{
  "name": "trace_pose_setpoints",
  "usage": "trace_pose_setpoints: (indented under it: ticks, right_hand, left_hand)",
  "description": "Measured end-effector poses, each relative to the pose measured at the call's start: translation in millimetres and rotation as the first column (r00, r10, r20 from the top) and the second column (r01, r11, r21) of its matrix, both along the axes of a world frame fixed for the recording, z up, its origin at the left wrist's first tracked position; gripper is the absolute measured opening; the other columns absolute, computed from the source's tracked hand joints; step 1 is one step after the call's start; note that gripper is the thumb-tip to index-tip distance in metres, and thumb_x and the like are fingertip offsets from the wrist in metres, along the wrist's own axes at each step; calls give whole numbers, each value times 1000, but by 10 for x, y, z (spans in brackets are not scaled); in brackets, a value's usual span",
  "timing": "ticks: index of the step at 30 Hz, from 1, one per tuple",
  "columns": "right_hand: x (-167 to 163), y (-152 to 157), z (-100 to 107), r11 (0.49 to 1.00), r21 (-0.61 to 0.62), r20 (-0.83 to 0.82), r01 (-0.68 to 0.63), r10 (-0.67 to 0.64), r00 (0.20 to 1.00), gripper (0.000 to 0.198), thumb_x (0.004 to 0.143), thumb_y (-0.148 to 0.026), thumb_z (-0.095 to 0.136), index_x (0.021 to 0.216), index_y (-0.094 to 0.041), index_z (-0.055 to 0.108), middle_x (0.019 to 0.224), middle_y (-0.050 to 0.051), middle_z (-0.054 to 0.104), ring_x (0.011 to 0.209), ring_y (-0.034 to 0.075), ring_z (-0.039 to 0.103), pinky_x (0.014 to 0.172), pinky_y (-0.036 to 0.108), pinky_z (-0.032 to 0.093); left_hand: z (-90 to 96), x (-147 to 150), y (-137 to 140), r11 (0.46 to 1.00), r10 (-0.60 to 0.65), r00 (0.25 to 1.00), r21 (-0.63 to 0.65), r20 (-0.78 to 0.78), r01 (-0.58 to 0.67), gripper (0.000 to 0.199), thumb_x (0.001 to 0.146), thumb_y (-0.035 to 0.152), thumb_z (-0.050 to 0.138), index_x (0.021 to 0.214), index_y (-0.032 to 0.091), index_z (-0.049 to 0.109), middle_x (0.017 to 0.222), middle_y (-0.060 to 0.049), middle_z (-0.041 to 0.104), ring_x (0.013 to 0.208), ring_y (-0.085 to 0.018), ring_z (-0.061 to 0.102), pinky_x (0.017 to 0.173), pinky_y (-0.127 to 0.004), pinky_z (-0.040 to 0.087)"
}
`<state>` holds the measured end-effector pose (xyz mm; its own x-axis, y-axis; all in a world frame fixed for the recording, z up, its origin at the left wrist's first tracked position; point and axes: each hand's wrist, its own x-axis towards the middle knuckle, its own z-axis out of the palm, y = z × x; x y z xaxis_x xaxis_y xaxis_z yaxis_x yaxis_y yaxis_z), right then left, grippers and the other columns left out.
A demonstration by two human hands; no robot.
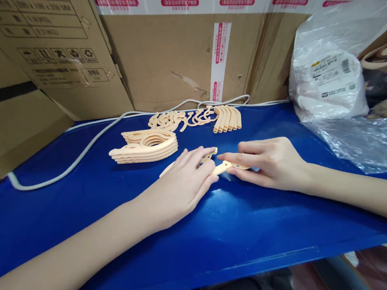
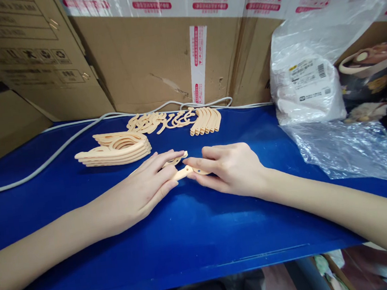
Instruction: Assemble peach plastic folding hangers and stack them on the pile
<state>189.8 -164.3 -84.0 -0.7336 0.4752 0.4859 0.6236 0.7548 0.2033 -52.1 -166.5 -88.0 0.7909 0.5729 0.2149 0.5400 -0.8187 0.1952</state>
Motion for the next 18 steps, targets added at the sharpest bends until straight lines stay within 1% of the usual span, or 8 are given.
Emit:
trace_pose_setpoints:
  ticks: [4,12,15,18]
  right_hand:
    - [0,4,-10,1000,26,-9,-13,14,1000,34,100,-38,45,115,-22,70,68,-1,62,58,9,56,53,23,34]
    - [5,3,-29,1000,22,-9,-10,10,1000,32,99,-40,47,109,-23,72,65,-2,59,57,8,55,52,24,32]
    - [2,2,-39,1000,-11,-30,-9,8,1000,32,99,-40,48,108,-22,73,63,-2,58,56,8,55,51,24,31]
    - [-7,3,-50,997,-79,-68,-13,8,998,30,97,-39,51,106,-21,74,62,-3,57,53,7,53,49,24,30]
  left_hand:
    - [-6,1,-1,1000,-3,1000,6,1,3,41,104,29,26,124,12,57,148,-16,44,139,-29,36,115,-54,32]
    - [-3,-7,6,1000,-8,1000,-8,-10,8,40,104,29,26,122,13,58,146,-16,44,139,-29,37,115,-54,32]
    - [-2,-1,6,1000,-11,1000,-2,-12,11,39,104,29,26,120,13,59,145,-17,45,139,-30,37,114,-54,32]
    - [-6,7,4,1000,-3,1000,11,-16,3,38,104,28,27,116,13,59,144,-17,46,138,-30,38,113,-55,33]
